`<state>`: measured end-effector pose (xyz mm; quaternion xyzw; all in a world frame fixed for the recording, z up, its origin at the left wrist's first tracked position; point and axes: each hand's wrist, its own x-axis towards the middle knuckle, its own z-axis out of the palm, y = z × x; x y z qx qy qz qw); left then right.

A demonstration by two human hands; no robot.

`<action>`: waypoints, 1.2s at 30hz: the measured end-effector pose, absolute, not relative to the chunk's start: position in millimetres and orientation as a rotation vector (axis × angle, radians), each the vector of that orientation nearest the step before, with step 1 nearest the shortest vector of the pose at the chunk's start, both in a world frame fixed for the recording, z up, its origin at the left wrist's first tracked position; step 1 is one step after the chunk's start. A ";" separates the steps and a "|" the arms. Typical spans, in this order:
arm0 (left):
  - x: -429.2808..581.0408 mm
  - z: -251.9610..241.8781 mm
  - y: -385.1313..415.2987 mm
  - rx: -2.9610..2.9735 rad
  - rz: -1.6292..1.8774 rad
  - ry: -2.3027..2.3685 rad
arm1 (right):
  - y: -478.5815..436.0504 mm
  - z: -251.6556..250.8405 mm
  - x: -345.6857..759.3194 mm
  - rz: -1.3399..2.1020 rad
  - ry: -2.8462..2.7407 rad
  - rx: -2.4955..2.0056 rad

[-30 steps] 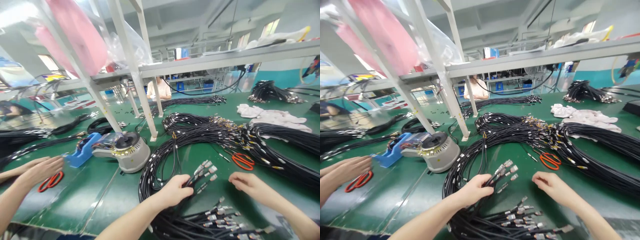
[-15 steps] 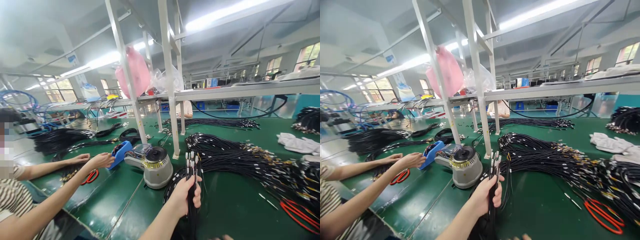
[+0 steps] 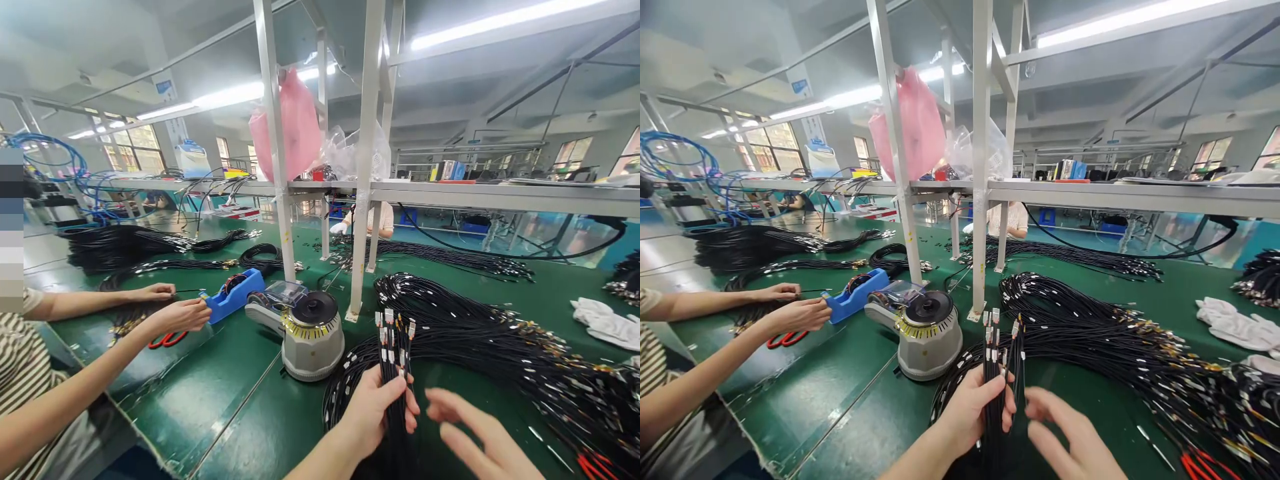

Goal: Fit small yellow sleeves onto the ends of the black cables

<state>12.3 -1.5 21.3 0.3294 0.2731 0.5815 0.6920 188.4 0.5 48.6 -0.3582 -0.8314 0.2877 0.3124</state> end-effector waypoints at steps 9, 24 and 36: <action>1.8 36.1 -19.7 1.017 1.685 0.950 | 40.0 104.9 119.5 1.070 -1.888 -0.839; 0.4 48.3 -11.5 0.771 1.422 0.525 | 32.3 105.9 106.6 1.125 -1.945 -0.876; -7.9 32.9 -12.6 0.536 1.406 0.365 | 40.0 98.5 113.5 1.293 -2.042 -0.928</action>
